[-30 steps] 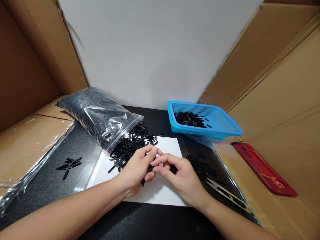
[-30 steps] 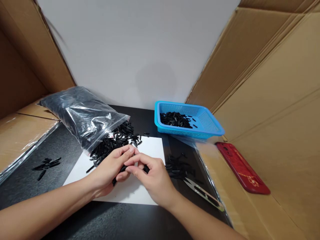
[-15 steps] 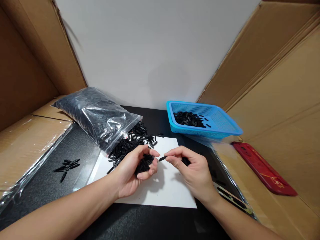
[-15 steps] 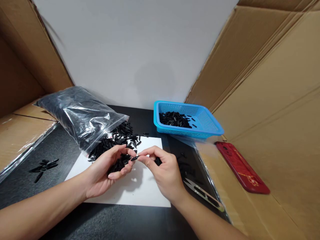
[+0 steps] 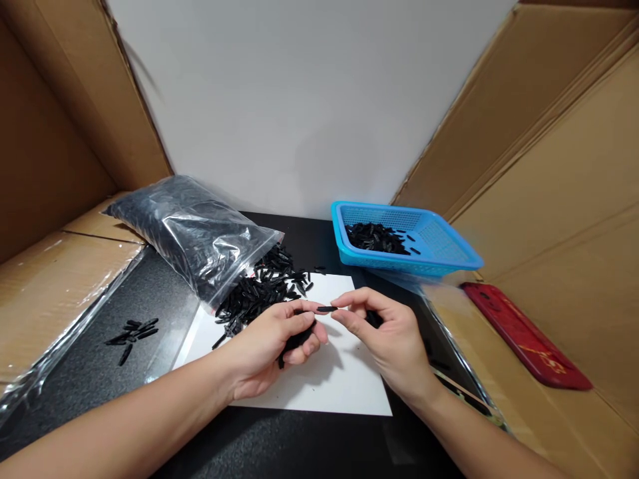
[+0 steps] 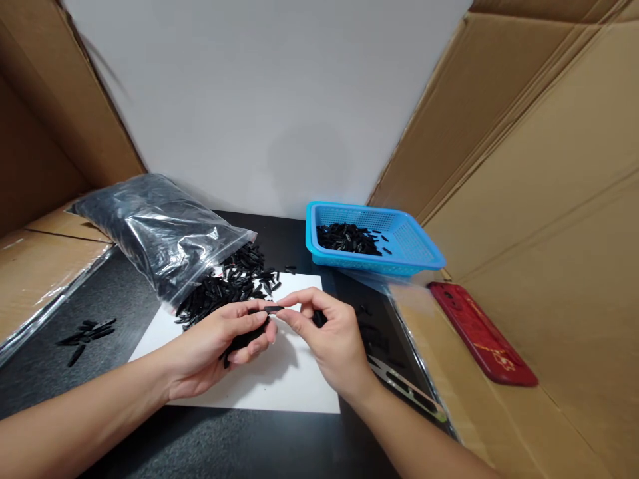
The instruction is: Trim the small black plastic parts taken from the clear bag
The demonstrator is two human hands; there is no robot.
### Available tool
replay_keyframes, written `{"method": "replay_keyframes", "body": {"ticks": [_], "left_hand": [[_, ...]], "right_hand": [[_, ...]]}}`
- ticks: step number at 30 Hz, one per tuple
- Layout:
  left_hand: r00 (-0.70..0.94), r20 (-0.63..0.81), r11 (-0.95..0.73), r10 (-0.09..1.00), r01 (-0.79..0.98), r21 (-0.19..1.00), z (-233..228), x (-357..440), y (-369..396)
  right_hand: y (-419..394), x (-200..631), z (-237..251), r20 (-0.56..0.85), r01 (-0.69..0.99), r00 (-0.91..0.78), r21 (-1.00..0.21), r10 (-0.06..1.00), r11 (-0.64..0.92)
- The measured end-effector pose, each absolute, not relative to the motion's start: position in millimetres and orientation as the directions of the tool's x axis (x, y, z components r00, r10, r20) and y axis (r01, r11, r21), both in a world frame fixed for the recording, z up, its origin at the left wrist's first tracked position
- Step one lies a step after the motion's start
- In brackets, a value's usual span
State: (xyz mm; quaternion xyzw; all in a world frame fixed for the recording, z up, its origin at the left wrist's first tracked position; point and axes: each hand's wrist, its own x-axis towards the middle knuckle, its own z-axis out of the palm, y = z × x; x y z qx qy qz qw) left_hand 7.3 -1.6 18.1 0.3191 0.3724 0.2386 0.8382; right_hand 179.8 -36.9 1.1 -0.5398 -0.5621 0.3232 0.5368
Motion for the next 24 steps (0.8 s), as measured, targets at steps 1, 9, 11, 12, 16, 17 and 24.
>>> {"method": "replay_keyframes", "body": {"ticks": [1, 9, 11, 12, 16, 17, 24], "left_hand": [[0.617, -0.460, 0.668, 0.639, -0.148, 0.729, 18.3, 7.0, -1.6], [0.645, -0.390, 0.561, 0.657, -0.074, 0.824, 17.7, 3.7, 1.1], [0.640, -0.389, 0.550, 0.662, -0.061, 0.833, 16.4, 3.3, 1.5], [0.642, -0.390, 0.547, 0.660, -0.055, 0.835, 15.7, 3.1, 1.6], [0.643, -0.391, 0.537, 0.658, -0.037, 0.843, 14.1, 2.1, 2.1], [0.634, -0.388, 0.530, 0.669, -0.042, 0.847, 14.2, 1.7, 2.3], [0.574, -0.406, 0.543, 0.712, -0.082, 0.836, 17.5, 1.8, 4.5]], "right_hand": [[-36.6, 180.2, 0.8, 0.247, 0.255, 0.160, -0.946, 0.956, 0.202], [-35.2, 180.9, -0.9, 0.254, 0.234, 0.148, -0.948, 0.956, 0.215], [-35.7, 180.6, -0.7, 0.255, 0.222, 0.134, -0.950, 0.958, 0.221], [-36.0, 180.5, -0.7, 0.249, 0.214, 0.124, -0.952, 0.960, 0.220], [-36.1, 180.1, -0.7, 0.242, 0.187, 0.106, -0.957, 0.964, 0.220], [-35.9, 180.1, -0.6, 0.247, 0.188, 0.107, -0.956, 0.963, 0.224], [-35.3, 179.9, 1.8, 0.244, 0.189, 0.106, -0.957, 0.964, 0.222]]}}
